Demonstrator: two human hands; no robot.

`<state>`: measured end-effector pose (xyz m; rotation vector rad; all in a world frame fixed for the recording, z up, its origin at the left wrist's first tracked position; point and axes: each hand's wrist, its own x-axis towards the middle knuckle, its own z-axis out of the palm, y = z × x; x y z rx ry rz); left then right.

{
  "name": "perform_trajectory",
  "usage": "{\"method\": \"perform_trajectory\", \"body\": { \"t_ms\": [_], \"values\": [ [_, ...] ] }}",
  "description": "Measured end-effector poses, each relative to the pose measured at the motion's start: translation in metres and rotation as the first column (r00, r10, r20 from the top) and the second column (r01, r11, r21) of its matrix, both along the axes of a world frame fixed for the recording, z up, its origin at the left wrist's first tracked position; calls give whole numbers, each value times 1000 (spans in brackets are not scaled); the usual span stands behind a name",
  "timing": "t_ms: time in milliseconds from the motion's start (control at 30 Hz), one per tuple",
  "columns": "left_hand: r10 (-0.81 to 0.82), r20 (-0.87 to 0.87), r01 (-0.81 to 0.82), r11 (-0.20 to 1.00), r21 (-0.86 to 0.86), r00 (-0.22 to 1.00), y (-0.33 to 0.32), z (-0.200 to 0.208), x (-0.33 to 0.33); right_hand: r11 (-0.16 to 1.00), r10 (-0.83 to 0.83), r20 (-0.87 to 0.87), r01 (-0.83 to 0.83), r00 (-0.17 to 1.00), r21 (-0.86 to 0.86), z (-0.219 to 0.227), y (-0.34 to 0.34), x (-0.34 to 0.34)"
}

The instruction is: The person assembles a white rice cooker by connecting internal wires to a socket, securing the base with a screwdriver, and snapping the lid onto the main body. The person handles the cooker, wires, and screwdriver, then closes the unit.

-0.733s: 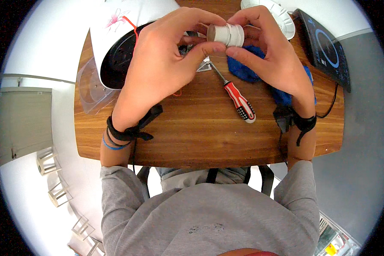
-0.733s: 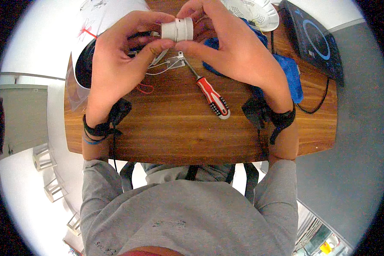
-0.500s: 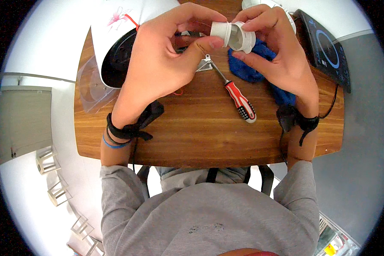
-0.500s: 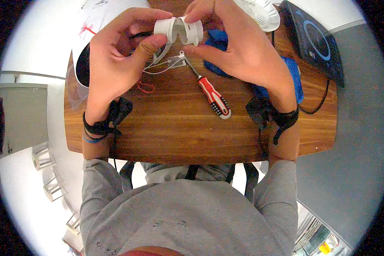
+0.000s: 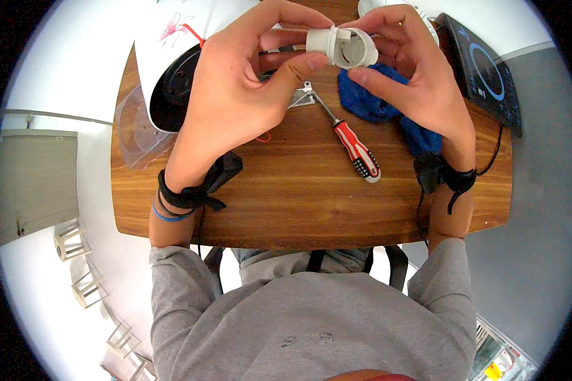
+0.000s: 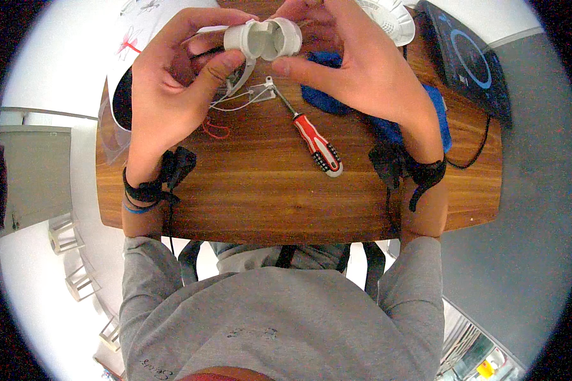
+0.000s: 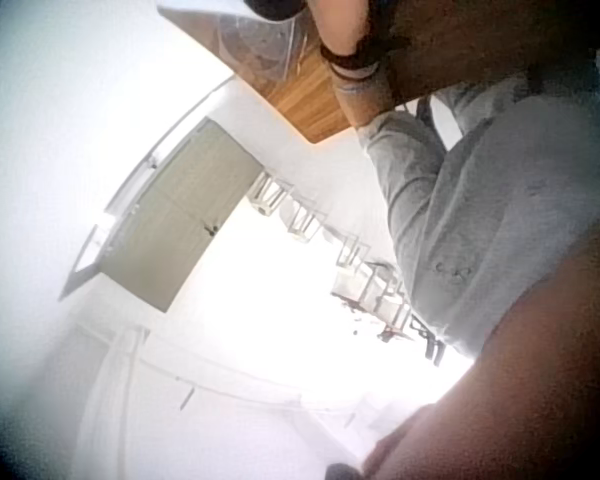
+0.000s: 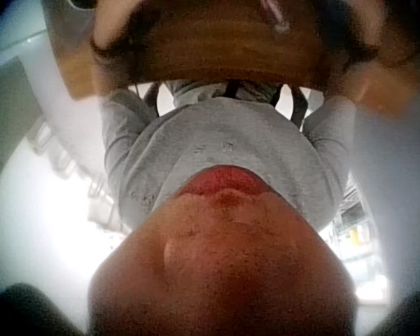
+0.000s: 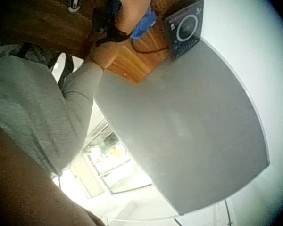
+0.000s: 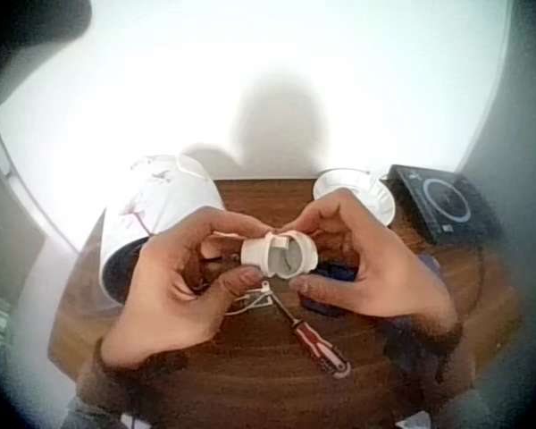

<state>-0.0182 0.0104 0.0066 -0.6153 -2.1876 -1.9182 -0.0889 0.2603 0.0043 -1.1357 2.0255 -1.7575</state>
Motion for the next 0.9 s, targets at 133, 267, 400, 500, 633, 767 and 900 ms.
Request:
{"method": "perform_trajectory", "body": {
  "t_ms": [133,267,400,500,633,767,900],
  "values": [
    [-18,-80,18,1000,-1,997,1,-4,-4,1000,22,1,-22,1000,-18,-2,0,-3],
    [13,-276,-79,970,-231,961,-4,2,-7,997,-25,-38,28,999,72,3,0,-1],
    [22,-251,-97,952,-291,968,-3,8,-4,993,-34,-42,38,999,110,-9,1,-5],
    [38,-244,-105,958,-268,969,-3,3,-6,991,-11,-51,17,999,134,-15,1,-9],
    [29,-291,-119,948,-295,956,-3,0,-10,988,25,-46,-18,999,155,-14,5,-9],
    [29,-243,-75,980,-184,970,-1,-17,-8,988,6,-192,24,981,154,-15,4,-8],
    [23,-275,-83,974,-212,961,-3,-17,-8,985,14,-111,5,994,173,-1,4,-4]
  ]
}}
